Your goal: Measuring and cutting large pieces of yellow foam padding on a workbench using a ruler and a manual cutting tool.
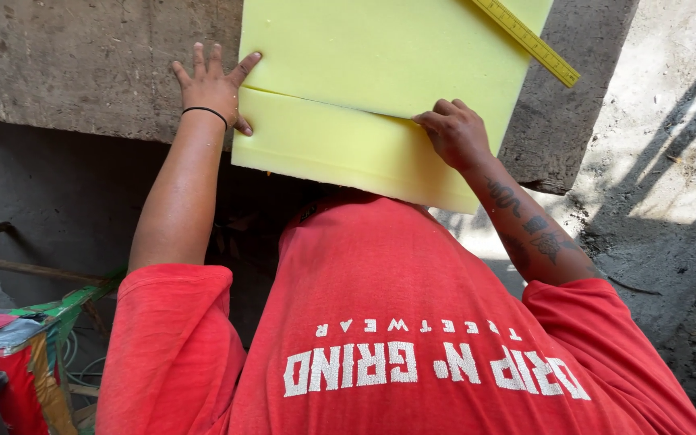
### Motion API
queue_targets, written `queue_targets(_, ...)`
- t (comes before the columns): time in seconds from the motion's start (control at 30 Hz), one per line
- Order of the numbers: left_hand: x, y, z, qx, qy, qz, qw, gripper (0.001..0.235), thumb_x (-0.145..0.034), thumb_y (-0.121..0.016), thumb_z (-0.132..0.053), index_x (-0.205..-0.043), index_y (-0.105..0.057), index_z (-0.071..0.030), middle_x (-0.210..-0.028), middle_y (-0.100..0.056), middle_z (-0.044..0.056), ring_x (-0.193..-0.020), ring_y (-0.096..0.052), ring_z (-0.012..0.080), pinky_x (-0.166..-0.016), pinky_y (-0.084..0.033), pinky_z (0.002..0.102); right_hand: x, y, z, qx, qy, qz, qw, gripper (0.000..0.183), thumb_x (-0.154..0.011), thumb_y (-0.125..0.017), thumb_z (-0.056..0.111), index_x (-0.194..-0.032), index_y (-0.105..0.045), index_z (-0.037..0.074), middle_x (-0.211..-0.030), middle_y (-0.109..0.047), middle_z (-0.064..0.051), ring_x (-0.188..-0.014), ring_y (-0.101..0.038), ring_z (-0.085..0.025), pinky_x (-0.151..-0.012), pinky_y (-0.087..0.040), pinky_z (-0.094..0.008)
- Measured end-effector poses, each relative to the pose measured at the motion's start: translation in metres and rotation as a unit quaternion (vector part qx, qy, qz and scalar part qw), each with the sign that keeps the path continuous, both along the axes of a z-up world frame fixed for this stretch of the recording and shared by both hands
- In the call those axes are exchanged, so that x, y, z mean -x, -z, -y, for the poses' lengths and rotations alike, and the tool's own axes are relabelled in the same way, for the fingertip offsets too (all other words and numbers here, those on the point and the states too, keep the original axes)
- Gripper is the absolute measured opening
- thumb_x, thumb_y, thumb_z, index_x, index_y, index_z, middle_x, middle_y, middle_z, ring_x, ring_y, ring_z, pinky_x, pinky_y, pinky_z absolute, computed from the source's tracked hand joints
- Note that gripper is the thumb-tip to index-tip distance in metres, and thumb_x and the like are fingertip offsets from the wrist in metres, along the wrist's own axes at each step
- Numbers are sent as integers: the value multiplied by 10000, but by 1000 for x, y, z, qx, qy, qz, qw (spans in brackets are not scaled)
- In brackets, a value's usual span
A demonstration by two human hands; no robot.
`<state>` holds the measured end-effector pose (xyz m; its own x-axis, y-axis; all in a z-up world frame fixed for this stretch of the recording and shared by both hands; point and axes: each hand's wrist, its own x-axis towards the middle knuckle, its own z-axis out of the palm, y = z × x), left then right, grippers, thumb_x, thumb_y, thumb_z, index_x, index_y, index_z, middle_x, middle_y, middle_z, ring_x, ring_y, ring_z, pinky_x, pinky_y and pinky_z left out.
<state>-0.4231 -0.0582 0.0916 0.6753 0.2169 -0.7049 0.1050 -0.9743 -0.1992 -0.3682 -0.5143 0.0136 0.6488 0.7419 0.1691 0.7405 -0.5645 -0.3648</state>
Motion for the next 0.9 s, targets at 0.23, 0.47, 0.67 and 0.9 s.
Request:
queue_targets(0.23,0,-3,9,-17,-15,-2,1000,1402,-648,-870,-567,-1569,187,-558,-1735,8,165,-1556,47,447,-1161,-92,742,-5,-6,84,19,23,5,1000,88,-1056,-746,191,-1087,-799,254,-871,-576,25,-737,-540,-229,-491,-394,-367)
queue_targets(0.47,0,-6,14,-25,-24,-6,999,1414,-629,-889,-556,-1583,155,-549,-1727,-17,184,-1553,43,446,-1153,-107,751,-13,6,177,82,39,27,995,184,-1025,-771,163,-1143,-803,301,-932,-635,38,-797,-578,-219,-536,-428,-338)
queue_targets(0.67,2,-7,12,-7,-26,16,1000,1418,-619,-898,-536,-1586,139,-543,-1719,-53,197,-1551,17,449,-1152,-112,755,-23,16,286,206,89,79,971,185,-1115,-760,232,-1201,-802,390,-908,-675,107,-730,-555,-111,-522,-452,-213)
queue_targets(0.9,11,-15,4,50,-82,58,994,1375,-633,-896,-502,-1638,38,-414,-1729,-42,162,-1563,32,396,-1173,-92,739,2,-15,443,201,219,40,954,127,-1242,-886,201,-1359,-872,248,-1115,-743,-17,-945,-590,-214,-746,-430,-312)
